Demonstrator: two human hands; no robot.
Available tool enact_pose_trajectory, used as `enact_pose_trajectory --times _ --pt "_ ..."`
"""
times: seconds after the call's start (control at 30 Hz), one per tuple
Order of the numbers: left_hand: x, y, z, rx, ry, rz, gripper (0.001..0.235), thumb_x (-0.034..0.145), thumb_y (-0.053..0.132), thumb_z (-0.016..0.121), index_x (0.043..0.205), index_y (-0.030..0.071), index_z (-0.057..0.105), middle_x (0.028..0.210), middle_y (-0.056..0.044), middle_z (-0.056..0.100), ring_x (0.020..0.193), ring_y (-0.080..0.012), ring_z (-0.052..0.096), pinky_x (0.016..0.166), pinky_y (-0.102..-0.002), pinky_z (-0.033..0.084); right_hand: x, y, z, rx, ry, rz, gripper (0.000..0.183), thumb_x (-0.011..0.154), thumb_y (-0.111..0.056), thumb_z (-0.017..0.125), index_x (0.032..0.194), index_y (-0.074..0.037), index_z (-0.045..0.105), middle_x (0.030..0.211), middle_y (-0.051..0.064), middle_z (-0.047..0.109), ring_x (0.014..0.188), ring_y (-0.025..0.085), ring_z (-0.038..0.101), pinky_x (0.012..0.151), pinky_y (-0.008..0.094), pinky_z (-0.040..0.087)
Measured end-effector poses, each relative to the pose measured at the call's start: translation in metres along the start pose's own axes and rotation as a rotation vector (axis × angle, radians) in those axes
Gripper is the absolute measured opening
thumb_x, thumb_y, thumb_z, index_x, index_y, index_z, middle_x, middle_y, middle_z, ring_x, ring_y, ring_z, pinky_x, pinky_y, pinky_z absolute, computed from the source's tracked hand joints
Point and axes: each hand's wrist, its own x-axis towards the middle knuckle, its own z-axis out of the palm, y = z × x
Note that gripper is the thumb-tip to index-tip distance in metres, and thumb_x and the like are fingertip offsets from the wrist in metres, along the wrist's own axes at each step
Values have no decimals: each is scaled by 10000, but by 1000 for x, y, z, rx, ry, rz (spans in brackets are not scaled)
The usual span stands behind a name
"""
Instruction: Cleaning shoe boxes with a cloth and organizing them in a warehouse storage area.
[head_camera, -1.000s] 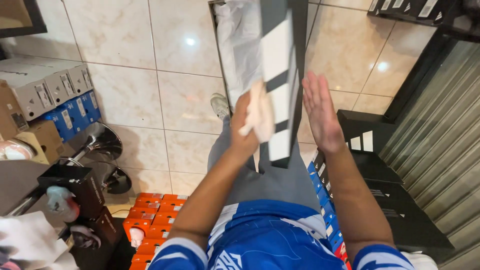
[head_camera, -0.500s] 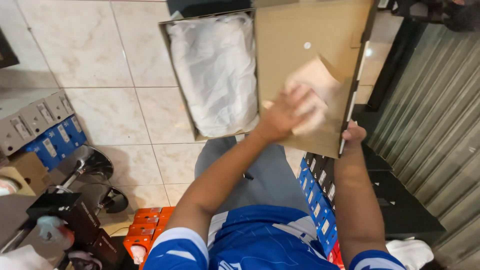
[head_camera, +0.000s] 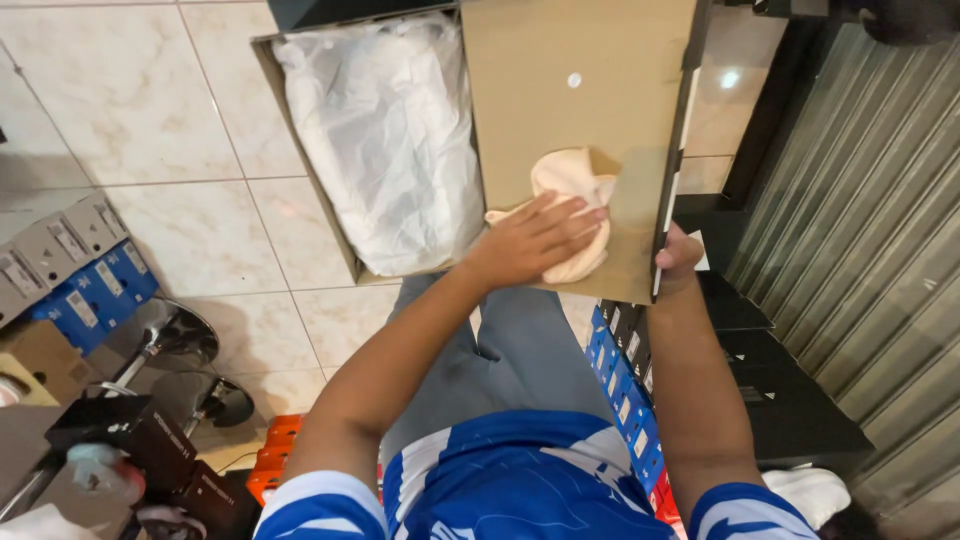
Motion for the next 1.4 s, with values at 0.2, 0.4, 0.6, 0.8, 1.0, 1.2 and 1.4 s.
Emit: enact_pose_trajectory --times 0.2,0.4,0.6,0.8,1.0,1.2,1.4 --pt "83 -84 -21 285 196 -452 476 1059 189 564 1505 41 488 1619 -186 346 1503 -472 344 1264 -525 348 3 0 -2 -30 -10 -19 764 657 -6 669 1389 120 488 1165 302 674 1045 445 658 863 537 545" --pt "122 -57 19 220 206 -369 491 1049 227 555 1517 101 480 1592 -123 426 1490 -423 409 1237 -528 362 13 -12 -1 -77 -52 -44 868 633 -27 693 1456 114 454 1243 321 665 1168 485 660 953 592 544" --pt "35 16 11 47 95 -213 330 1093 272 479 1368 208 649 1478 -20 592 1369 -301 552 1154 -470 401 -33 -21 -123 -280 53 -37 1084 507 -40 633 1528 92 294 1300 311 587 1176 518 603 1021 687 418" --pt "-15 47 -62 -397 208 -348 411 1074 453 472 1190 175 751 1334 -12 695 1180 -286 664 976 -389 502 -29 -30 -34 -718 40 103 1151 568 7 730 1583 37 188 1505 291 422 1363 422 426 1125 642 279" --pt "-142 26 -211 -541 571 -560 596 1154 297 212 1062 -36 698 976 -84 668 1047 -185 636 962 -175 482 71 41 153 -1113 -304 251 1000 899 -137 678 1646 -39 20 1723 171 28 1546 335 57 1228 598 47" --pt "-144 13 -291 161 674 -751 207 942 164 658 950 -39 701 939 -196 721 863 -305 625 852 -429 516 108 164 80 -2426 -51 252 816 993 -498 590 1660 -168 256 1718 227 37 1555 504 32 1151 790 27" --pt "-143 -78 -186 111 67 -1228 789 1004 401 679 1612 208 214 1458 -149 600 1167 -331 690 892 -402 569 102 218 20 -2560 166 -76 864 1011 -667 478 1674 -144 291 1716 215 79 1571 470 22 1171 737 -25"
